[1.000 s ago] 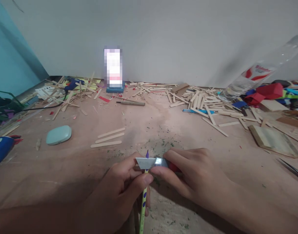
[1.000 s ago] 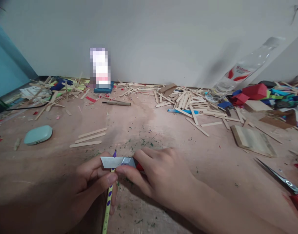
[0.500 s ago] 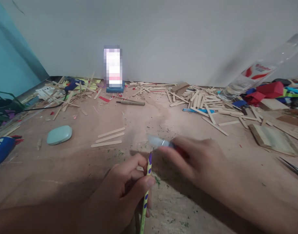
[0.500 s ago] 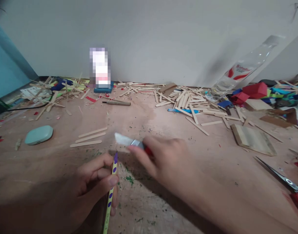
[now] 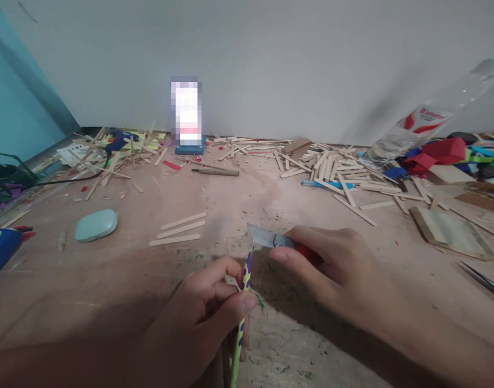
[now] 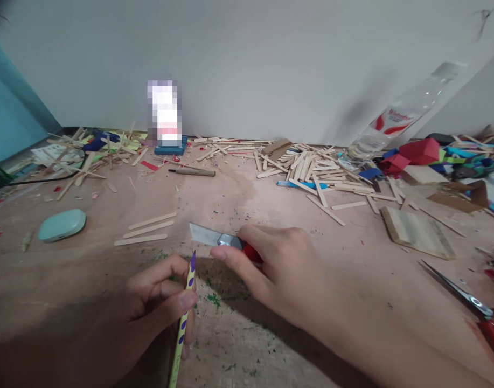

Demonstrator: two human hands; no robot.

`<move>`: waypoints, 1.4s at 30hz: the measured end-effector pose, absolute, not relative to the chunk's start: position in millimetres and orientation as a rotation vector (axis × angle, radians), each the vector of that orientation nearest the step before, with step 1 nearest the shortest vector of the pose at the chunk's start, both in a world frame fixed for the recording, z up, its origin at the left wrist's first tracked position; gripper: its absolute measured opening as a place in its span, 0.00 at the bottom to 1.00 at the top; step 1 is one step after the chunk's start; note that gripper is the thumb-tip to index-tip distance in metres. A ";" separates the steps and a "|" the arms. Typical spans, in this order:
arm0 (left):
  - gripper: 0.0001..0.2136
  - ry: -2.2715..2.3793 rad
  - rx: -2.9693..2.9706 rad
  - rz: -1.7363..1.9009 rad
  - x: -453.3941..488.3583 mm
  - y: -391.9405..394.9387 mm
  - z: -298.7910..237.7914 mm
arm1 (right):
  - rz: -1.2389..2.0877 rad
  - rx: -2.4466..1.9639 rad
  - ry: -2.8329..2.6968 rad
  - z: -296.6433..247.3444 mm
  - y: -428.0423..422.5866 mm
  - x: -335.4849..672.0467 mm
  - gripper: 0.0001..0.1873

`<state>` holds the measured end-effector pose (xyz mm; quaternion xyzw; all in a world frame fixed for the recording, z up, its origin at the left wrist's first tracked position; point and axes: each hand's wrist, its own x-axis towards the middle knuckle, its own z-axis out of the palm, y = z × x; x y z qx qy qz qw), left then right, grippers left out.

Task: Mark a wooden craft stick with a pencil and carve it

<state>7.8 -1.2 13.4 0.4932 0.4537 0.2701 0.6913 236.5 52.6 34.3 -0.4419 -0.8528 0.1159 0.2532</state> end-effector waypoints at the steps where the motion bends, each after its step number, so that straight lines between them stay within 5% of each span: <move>1: 0.10 1.003 1.107 0.606 7.5 -0.6 11.2 | 0.347 -1.173 -2.341 34.7 51.4 236.0 0.26; 11: 0.12 0.991 1.117 0.638 3.0 -3.7 -4.9 | 0.487 -0.988 -2.595 33.7 43.9 236.5 0.16; 42: 0.13 1.028 1.082 0.593 7.4 0.1 3.0 | 0.465 -0.988 -2.638 23.0 45.7 234.5 0.19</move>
